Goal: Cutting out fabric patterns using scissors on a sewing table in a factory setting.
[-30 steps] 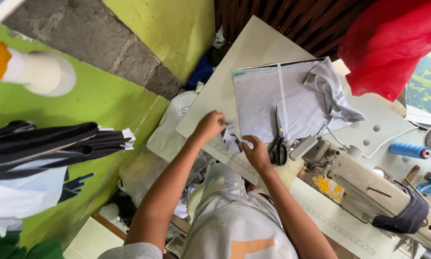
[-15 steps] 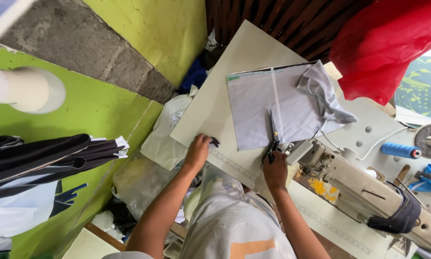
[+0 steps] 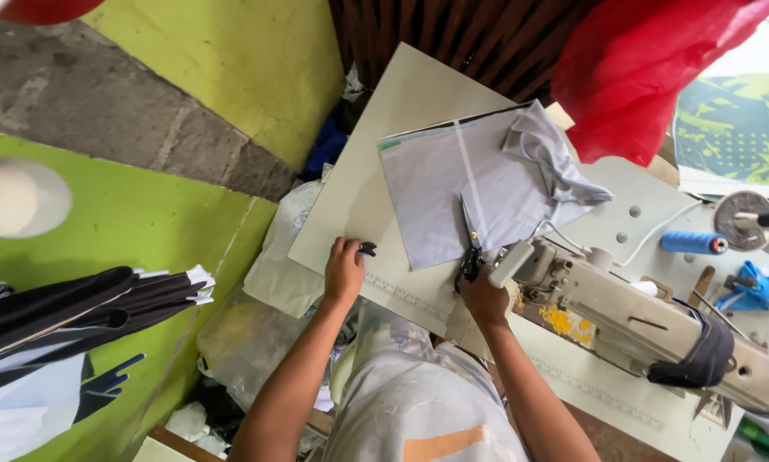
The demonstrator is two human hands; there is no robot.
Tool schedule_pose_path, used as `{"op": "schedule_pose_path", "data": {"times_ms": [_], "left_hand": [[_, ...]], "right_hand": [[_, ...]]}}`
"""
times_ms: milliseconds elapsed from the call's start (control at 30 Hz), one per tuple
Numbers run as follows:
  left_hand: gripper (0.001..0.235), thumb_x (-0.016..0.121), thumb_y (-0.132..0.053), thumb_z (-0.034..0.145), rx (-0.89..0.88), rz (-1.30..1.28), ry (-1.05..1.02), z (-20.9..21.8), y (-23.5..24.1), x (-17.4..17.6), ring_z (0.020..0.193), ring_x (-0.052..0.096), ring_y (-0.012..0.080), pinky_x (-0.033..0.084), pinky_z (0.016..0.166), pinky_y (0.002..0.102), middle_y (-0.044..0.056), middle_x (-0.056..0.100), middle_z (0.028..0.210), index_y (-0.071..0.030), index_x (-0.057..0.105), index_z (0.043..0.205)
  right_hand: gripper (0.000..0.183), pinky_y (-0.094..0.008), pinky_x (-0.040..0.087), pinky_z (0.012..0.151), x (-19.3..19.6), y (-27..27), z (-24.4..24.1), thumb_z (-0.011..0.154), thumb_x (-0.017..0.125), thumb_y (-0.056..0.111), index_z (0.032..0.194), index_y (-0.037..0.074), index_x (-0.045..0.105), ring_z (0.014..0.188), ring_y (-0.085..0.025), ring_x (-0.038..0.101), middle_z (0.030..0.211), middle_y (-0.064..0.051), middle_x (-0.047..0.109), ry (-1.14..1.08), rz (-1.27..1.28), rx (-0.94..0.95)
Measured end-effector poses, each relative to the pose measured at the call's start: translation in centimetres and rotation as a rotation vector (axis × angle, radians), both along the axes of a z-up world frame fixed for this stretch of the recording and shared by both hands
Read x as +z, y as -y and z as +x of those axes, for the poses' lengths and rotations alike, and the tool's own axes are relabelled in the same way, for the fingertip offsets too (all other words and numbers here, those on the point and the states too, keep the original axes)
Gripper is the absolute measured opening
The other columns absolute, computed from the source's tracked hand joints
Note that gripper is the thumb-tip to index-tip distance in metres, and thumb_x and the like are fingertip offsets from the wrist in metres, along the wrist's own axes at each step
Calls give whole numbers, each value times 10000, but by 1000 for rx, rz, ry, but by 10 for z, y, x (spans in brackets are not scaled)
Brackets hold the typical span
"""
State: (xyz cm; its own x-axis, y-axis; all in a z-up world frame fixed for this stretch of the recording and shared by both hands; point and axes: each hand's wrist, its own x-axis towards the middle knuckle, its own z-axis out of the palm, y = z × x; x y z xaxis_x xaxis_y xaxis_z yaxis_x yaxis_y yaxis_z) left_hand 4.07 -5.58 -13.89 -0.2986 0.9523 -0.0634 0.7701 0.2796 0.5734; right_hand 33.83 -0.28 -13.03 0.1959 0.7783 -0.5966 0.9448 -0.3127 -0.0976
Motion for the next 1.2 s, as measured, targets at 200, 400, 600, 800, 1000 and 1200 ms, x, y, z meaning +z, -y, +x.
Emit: {"op": "schedule_pose_path", "data": {"times_ms": [200,400,600,800,1000,1200], "left_hand": [[94,583,-39,888,-180,41,-57,39,-31,-29,951,673,259,613,747,338,87,609,992,-59,623,971],[156,506,-152,985,-367,-115,-149,62,-58,-30,739,695,223,580,614,364,44,671,791,-155,636,1071],[668,563,-478,928,-394,-301,-228,73,-85,14,849,707,310,543,735,464,127,698,869,-134,449,1489],[774,580,-581,935,-401,-477,-324,65,-84,2,955,695,302,507,821,459,137,711,1007,-231,359,1589],[770,620,-577,928,-324,-439,-307,46,-60,9,967,699,317,503,830,485,150,711,1006,-242,385,1581],[803,645,-590,897,-263,-448,-322,18,-34,3,961,692,309,482,826,491,122,705,983,-295,362,1589]], "right_hand": [[478,-564,560,924,33,5,7,869,586,497,1194,148,601,1100,-429,710,1059,-212,745,-200,-44,-45],[451,-508,558,890,16,42,36,831,657,438,1203,184,648,1092,-388,707,1065,-169,733,-384,-148,-123],[430,-373,533,737,64,89,41,735,863,466,948,123,716,752,-276,720,734,-129,675,-667,-141,-402],[482,-332,545,635,71,102,63,709,924,392,898,17,687,629,-265,713,617,-170,635,-706,-177,-474],[471,-323,539,620,83,98,56,702,956,356,853,25,658,583,-261,690,637,-152,606,-763,-167,-466],[472,-351,545,610,74,102,47,716,941,343,860,-9,662,578,-267,697,649,-161,598,-803,-226,-422]]}}
